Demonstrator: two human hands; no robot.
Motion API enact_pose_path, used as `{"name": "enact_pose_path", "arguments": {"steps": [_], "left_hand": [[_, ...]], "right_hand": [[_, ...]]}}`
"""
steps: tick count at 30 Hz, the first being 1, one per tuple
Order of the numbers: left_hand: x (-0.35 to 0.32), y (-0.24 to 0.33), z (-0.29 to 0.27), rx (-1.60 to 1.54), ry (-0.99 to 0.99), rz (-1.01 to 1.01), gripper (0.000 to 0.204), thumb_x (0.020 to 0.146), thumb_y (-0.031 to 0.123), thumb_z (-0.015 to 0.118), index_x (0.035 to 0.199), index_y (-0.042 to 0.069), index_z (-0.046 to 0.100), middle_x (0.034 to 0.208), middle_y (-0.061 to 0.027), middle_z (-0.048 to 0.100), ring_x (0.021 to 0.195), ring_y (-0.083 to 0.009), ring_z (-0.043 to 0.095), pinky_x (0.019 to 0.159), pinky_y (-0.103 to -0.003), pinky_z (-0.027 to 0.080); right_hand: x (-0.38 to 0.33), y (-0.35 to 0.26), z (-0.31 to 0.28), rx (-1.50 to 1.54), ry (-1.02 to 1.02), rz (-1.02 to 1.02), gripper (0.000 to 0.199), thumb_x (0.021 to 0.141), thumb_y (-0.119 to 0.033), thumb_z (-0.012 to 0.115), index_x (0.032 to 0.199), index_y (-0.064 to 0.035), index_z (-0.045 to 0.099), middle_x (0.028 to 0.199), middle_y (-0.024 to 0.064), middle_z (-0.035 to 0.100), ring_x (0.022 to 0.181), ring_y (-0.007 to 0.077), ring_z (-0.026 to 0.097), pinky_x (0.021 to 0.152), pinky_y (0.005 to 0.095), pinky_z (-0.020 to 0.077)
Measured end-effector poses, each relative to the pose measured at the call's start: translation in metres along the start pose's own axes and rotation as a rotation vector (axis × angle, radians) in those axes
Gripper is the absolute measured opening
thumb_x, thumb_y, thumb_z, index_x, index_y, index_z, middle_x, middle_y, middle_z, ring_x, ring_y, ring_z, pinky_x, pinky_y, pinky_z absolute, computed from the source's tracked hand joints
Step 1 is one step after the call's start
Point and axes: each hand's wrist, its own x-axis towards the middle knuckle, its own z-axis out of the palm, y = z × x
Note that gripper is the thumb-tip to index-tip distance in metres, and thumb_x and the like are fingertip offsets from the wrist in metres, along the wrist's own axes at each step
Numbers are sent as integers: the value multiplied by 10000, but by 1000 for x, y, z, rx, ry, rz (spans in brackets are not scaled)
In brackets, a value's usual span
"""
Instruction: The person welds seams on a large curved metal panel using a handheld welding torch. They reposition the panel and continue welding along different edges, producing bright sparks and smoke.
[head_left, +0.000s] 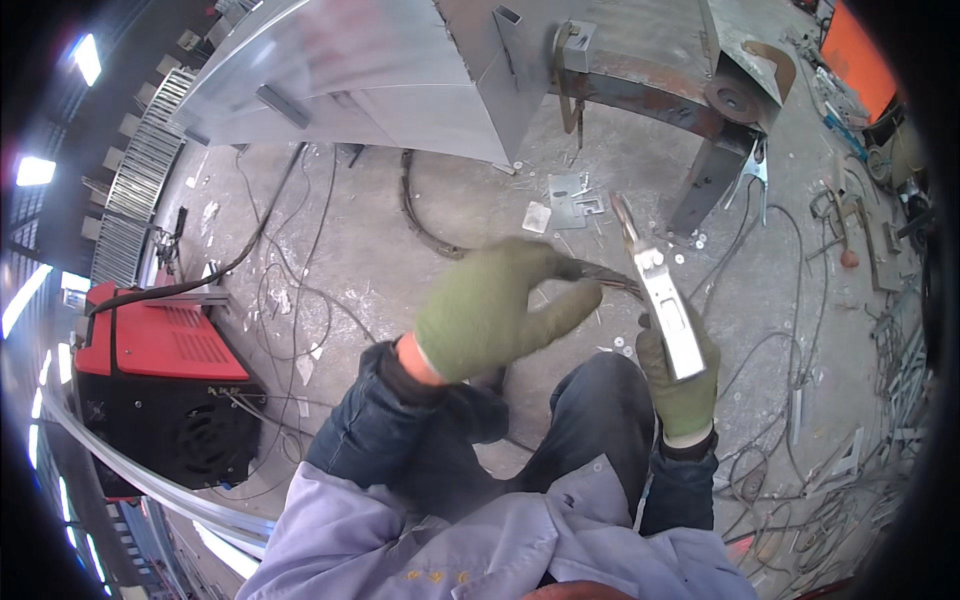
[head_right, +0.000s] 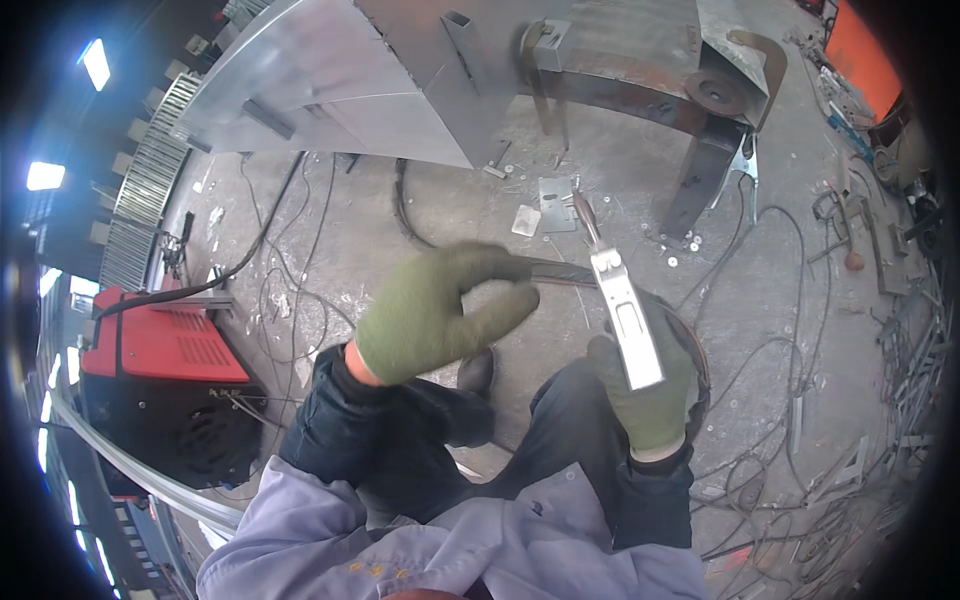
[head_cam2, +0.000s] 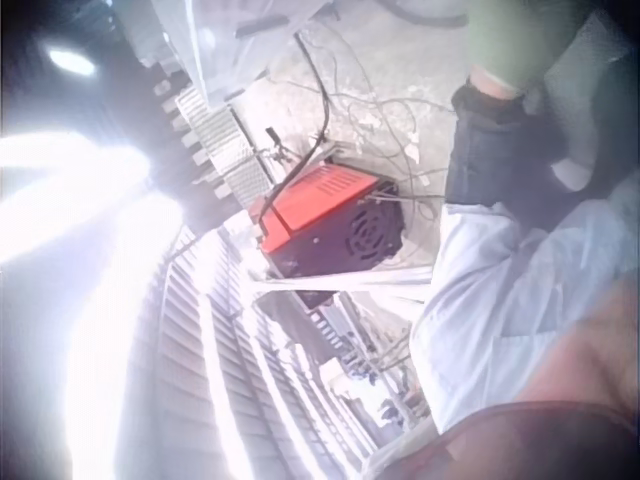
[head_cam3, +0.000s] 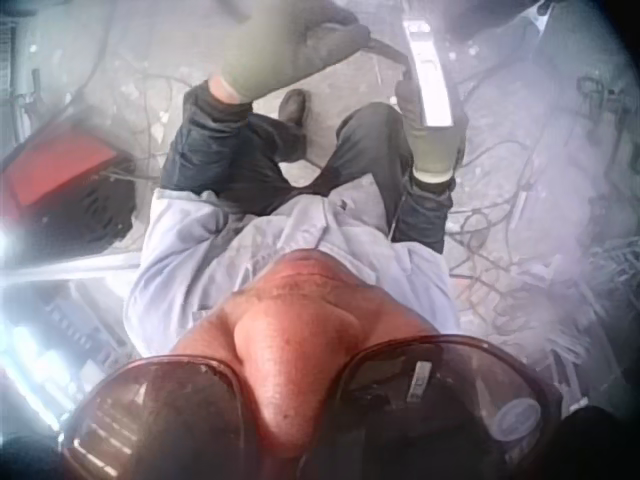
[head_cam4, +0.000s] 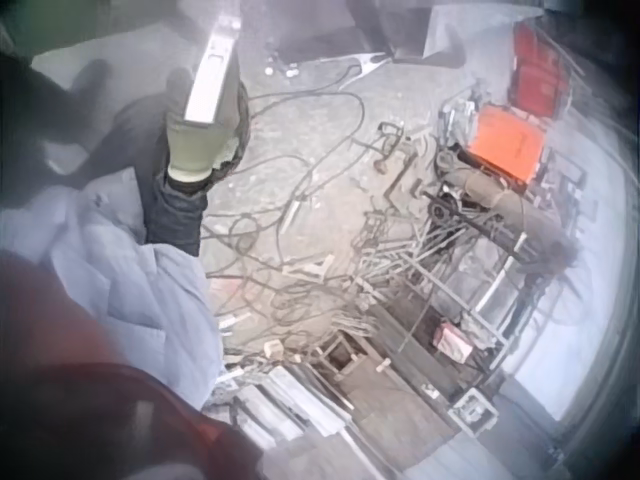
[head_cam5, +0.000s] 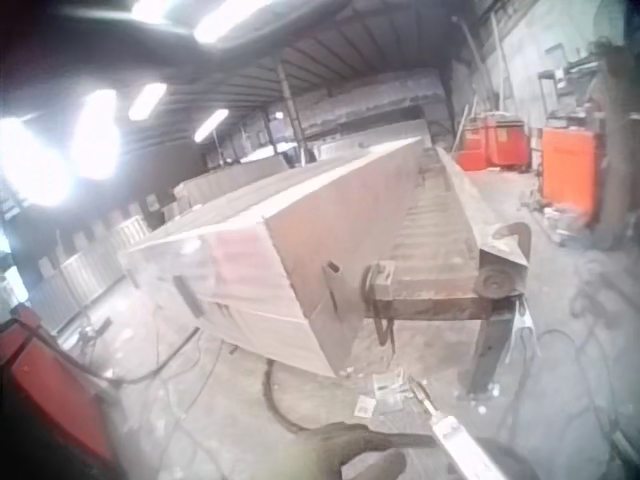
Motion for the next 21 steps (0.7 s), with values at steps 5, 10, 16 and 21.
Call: {"name": "enact_pose_path", "arguments": {"steps": [5,10,16,21], "left_hand": [[-37,-31,23,86,-158,-22,453,969,364,748,1213,-18,732,1127,-233,752,1075,-420,719,933,-462,568],[-33,-37,36,119,-254,-35,432,975,357,732,1202,-10,731,1131,-216,752,1058,-414,714,916,-463,569],[-22,-46,53,150,-282,158,363,973,322,725,1202,40,742,1134,-184,750,1034,-392,710,901,-466,570],[-8,-27,52,134,-327,89,354,976,302,723,1229,54,732,1187,-174,744,1050,-386,709,907,-468,574]], "right_hand": [[-41,47,15,-68,-46,132,651,862,-322,892,1385,-4,673,1042,204,779,924,333,800,764,400,611],[-54,63,15,-100,-145,181,729,828,-424,923,1375,-6,685,1007,213,779,925,362,793,762,419,615],[-53,62,5,-159,-137,158,745,817,-451,933,1370,-14,691,1005,222,779,912,378,789,758,432,612],[-50,63,-2,-202,-132,165,749,821,-469,927,1383,-35,689,1033,233,776,936,381,787,768,427,612]]}}
